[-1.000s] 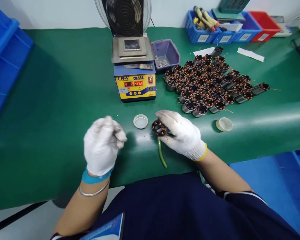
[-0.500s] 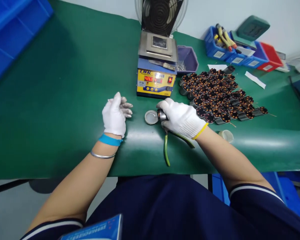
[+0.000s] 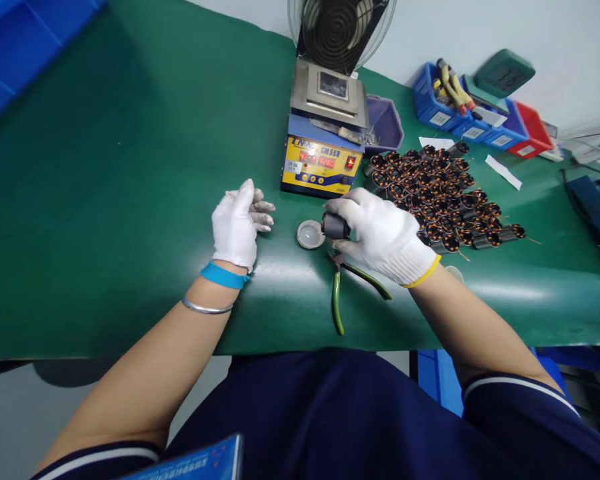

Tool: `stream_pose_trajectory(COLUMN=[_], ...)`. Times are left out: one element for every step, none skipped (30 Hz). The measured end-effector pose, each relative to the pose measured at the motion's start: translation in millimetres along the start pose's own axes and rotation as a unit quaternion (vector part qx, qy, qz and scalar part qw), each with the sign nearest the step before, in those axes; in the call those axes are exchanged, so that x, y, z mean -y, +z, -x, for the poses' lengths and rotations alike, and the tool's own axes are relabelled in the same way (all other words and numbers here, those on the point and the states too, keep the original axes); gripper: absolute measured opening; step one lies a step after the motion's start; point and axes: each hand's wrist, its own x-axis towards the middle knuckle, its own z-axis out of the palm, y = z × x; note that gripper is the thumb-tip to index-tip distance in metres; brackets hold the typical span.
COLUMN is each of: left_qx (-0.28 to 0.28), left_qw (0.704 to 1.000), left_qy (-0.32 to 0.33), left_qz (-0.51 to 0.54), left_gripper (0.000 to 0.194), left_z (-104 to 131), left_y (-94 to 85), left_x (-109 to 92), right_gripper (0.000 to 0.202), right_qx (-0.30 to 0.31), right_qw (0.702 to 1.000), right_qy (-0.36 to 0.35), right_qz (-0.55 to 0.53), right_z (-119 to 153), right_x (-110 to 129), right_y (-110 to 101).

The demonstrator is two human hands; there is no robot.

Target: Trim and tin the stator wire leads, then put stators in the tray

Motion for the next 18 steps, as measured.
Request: stream_pose_trajectory(left_qx=[0.000, 0.000, 0.000, -0.001, 0.000, 0.003, 0.007, 0.012, 0.016, 0.021, 0.024, 0.027, 0.028, 0.029, 0.028, 0.027, 0.024, 0.022], left_qw=[1.000, 1.000, 1.000, 1.000, 1.000, 1.000, 1.000, 1.000, 1.000, 0.999, 0.999, 0.999, 0.998, 0.998, 0.998, 0.998, 0.998, 0.997], left_qy=[-0.002, -0.004, -0.007, -0.007, -0.007, -0.007, -0.006, -0.005, -0.005, -0.004, -0.004, -0.002, 0.000, 0.002, 0.005, 0.006, 0.007, 0.007], left_qz=[0.002, 0.000, -0.002, -0.005, -0.008, -0.011, -0.015, -0.021, -0.027, -0.032, -0.038, -0.043, -0.047, -0.051, -0.056, -0.059, -0.063, -0.068], left_gripper=[0.044, 0.045, 0.045, 0.045, 0.045, 0.046, 0.046, 0.046, 0.045, 0.045, 0.044, 0.043, 0.043, 0.042, 0.042, 0.042, 0.043, 0.043], left_z=[0, 1, 1, 1, 1, 2, 2, 2, 2, 2, 2, 2, 3, 3, 4, 5, 7, 8], left_y=[0.4, 0.9, 1.4, 1.8, 2.1, 2.2, 2.1, 1.7, 1.2, 0.6, -0.1, -0.6, -1.0, -1.0, -0.6, 0.1, 1.1, 2.3], left_x=[0, 0, -1, -1, -1, -1, -1, -1, 0, 0, 0, 1, 1, 1, 1, 1, 1, 0], right_gripper=[0.050, 0.044, 0.039, 0.037, 0.037, 0.038, 0.039, 0.040, 0.042, 0.044, 0.045, 0.046, 0.046, 0.047, 0.046, 0.044, 0.042, 0.040], right_qx=[-0.004, 0.000, 0.010, 0.024, 0.038, 0.050, 0.057, 0.064, 0.068, 0.074, 0.080, 0.085, 0.085, 0.079, 0.067, 0.052, 0.035, 0.017], right_qw=[1.000, 0.999, 0.999, 0.998, 0.998, 0.998, 0.998, 0.997, 0.997, 0.996, 0.995, 0.994, 0.994, 0.995, 0.996, 0.998, 0.998, 0.998], right_qy=[0.002, 0.001, 0.001, 0.004, 0.010, 0.016, 0.015, 0.009, -0.002, -0.019, -0.035, -0.047, -0.050, -0.042, -0.029, -0.013, 0.005, 0.029], right_qz=[0.017, 0.034, 0.046, 0.051, 0.049, 0.044, 0.038, 0.037, 0.040, 0.046, 0.052, 0.055, 0.055, 0.052, 0.047, 0.044, 0.043, 0.047], right_z=[1, 0, -1, -4, -6, -9, -12, -14, -15, -15, -15, -14, -13, -13, -14, -16, -21, -29], right_x=[1, 3, 5, 7, 10, 13, 15, 17, 18, 19, 20, 20, 19, 17, 15, 11, 6, -1], right_y=[-1, -1, -2, -2, -1, -1, 0, 1, 2, 3, 4, 4, 4, 2, -2, -8, -16, -26])
